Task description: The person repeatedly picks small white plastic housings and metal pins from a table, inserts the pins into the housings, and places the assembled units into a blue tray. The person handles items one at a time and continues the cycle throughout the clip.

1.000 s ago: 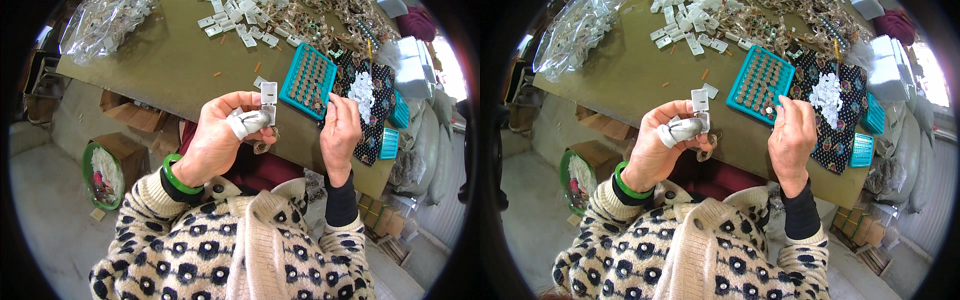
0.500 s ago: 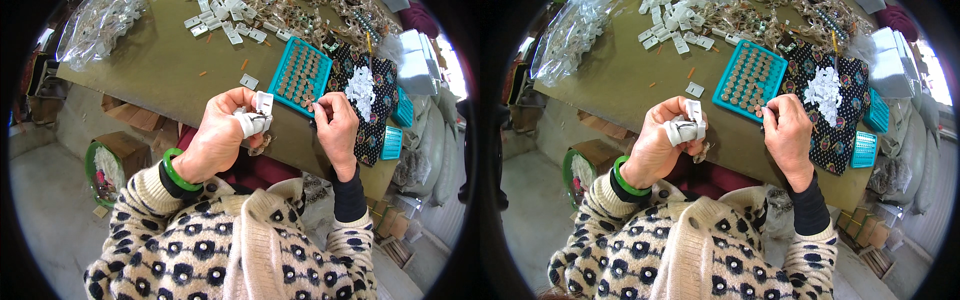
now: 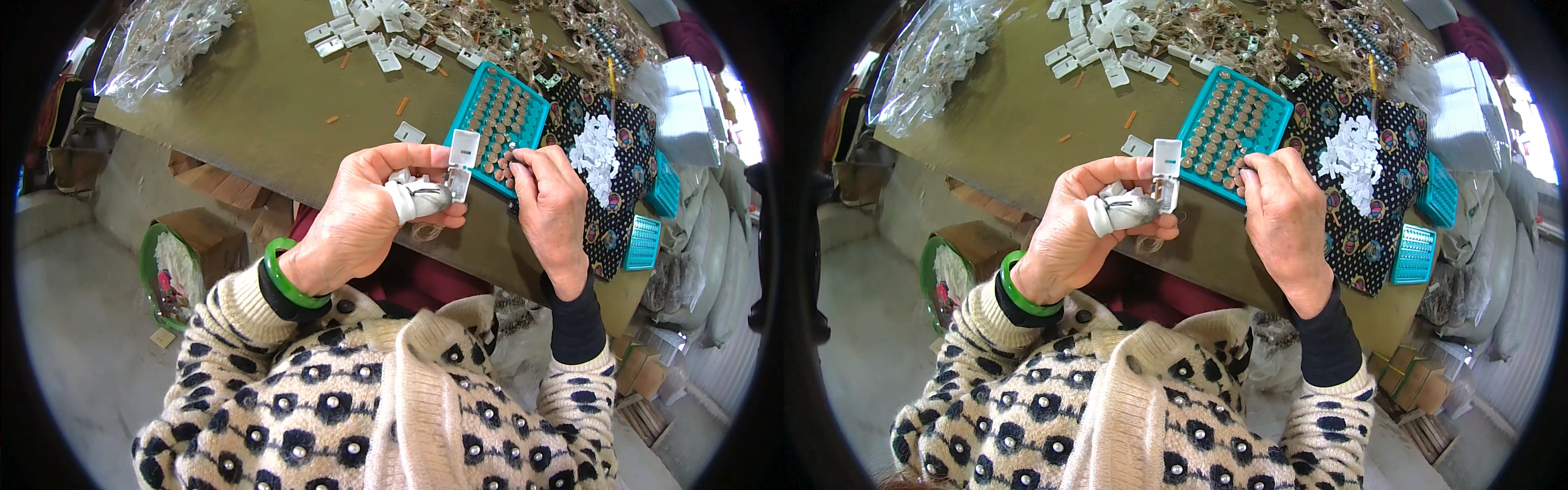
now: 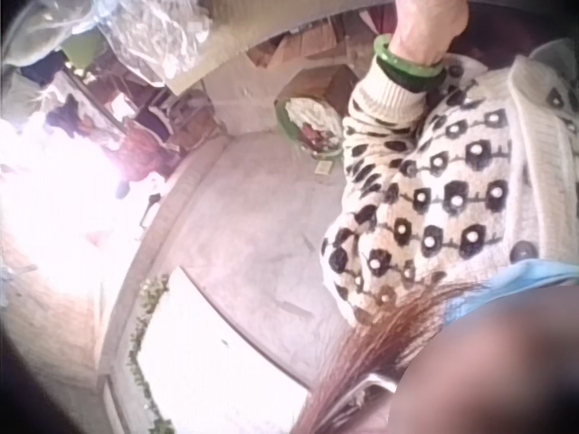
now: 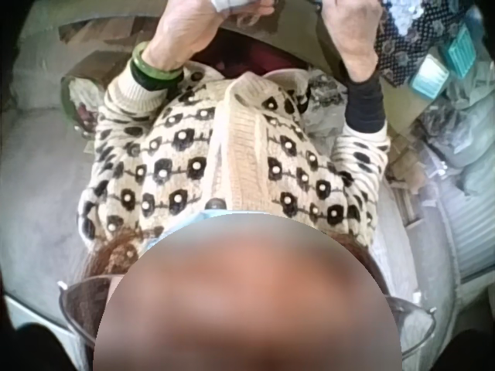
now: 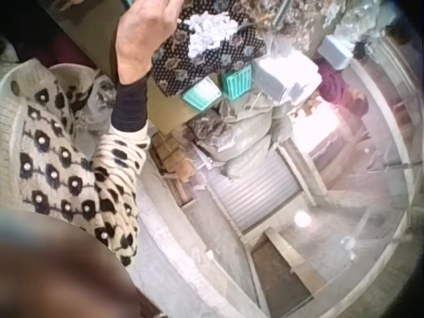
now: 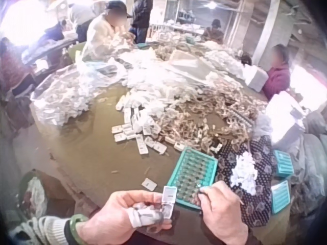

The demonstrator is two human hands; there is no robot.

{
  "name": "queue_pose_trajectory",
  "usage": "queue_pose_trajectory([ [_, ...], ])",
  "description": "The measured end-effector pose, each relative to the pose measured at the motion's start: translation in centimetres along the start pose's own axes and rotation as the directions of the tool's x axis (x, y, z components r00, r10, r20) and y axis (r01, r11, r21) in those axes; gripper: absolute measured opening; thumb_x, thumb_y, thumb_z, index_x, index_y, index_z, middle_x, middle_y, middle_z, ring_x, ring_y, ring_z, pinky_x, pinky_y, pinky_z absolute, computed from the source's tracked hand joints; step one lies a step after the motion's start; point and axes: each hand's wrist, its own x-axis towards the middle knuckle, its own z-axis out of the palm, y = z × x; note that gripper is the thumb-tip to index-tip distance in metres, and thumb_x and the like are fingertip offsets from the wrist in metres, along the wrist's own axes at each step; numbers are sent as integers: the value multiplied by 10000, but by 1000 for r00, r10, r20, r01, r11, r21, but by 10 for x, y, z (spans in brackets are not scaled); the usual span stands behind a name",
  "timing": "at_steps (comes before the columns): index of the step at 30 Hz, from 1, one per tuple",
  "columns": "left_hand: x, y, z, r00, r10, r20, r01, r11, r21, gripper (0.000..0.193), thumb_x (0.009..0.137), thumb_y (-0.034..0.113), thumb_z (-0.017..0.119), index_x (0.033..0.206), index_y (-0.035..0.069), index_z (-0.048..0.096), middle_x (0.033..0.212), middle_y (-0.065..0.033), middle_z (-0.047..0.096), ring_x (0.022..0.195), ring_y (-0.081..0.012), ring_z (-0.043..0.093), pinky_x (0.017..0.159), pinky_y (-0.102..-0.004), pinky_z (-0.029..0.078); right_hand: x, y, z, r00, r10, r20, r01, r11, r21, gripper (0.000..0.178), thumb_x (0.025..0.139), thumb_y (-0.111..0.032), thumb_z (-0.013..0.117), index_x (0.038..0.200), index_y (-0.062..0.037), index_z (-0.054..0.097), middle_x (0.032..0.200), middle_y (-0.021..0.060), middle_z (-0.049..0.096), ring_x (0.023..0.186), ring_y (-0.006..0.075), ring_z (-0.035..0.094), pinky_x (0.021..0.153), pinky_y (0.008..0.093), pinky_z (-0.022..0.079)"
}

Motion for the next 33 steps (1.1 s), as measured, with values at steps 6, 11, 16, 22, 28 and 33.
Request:
queue_pose_trajectory([
  [6, -1, 3, -1, 999, 45, -29, -45, 999, 17, 294, 863, 31, 699, 1146, -16, 633, 973, -152, 693, 816, -267, 725, 711, -383, 621, 2, 2, -6, 993, 42, 111, -49, 997, 58, 57, 860, 50, 622, 908, 20, 609, 837, 109, 588, 683, 224, 661, 605, 323, 537],
  [11, -2, 5, 0, 992, 105, -66, -98, 990, 103, 298, 825, -22, 719, 1111, -33, 633, 948, -157, 695, 793, -253, 725, 698, -354, 619, 6, -14, -3, 999, 30, 10, -31, 996, 85, 107, 844, 57, 635, 911, 3, 572, 825, 117, 575, 703, 247, 599, 609, 341, 481],
  [16, -3, 4, 0, 987, 128, -96, -106, 973, 207, 294, 810, -38, 729, 1088, -53, 633, 922, -141, 694, 778, -207, 706, 704, -325, 600, -2, -55, 7, 981, -141, -132, 157, 981, 115, 213, 764, 81, 712, 952, 11, 640, 873, 125, 593, 747, 265, 608, 642, 347, 513],
  [22, -7, 5, -2, 991, 76, -108, -56, 982, 179, 296, 802, -32, 739, 1074, -68, 629, 911, -143, 684, 781, -194, 688, 718, -313, 585, 2, -72, 22, 964, -246, -104, 249, 969, 13, 265, 774, 111, 703, 1019, 19, 663, 933, 134, 607, 774, 239, 630, 662, 319, 523],
  [28, -9, 6, -1, 991, 85, -108, -72, 990, 125, 271, 821, -49, 711, 1074, -83, 618, 935, -160, 683, 791, -210, 695, 718, -329, 594, 1, -73, 21, 955, -251, -156, 256, 967, 14, 284, 764, 114, 698, 1028, 12, 671, 931, 130, 628, 786, 247, 636, 659, 318, 526],
  [33, -11, 6, -4, 993, 78, -83, -66, 989, 136, 272, 828, -47, 704, 1085, -78, 620, 974, -169, 680, 819, -215, 693, 729, -324, 592, 5, -70, 28, 882, -433, -186, 421, 901, -103, 399, 623, 94, 724, 1014, 40, 664, 922, 124, 616, 775, 265, 620, 623, 348, 513],
])
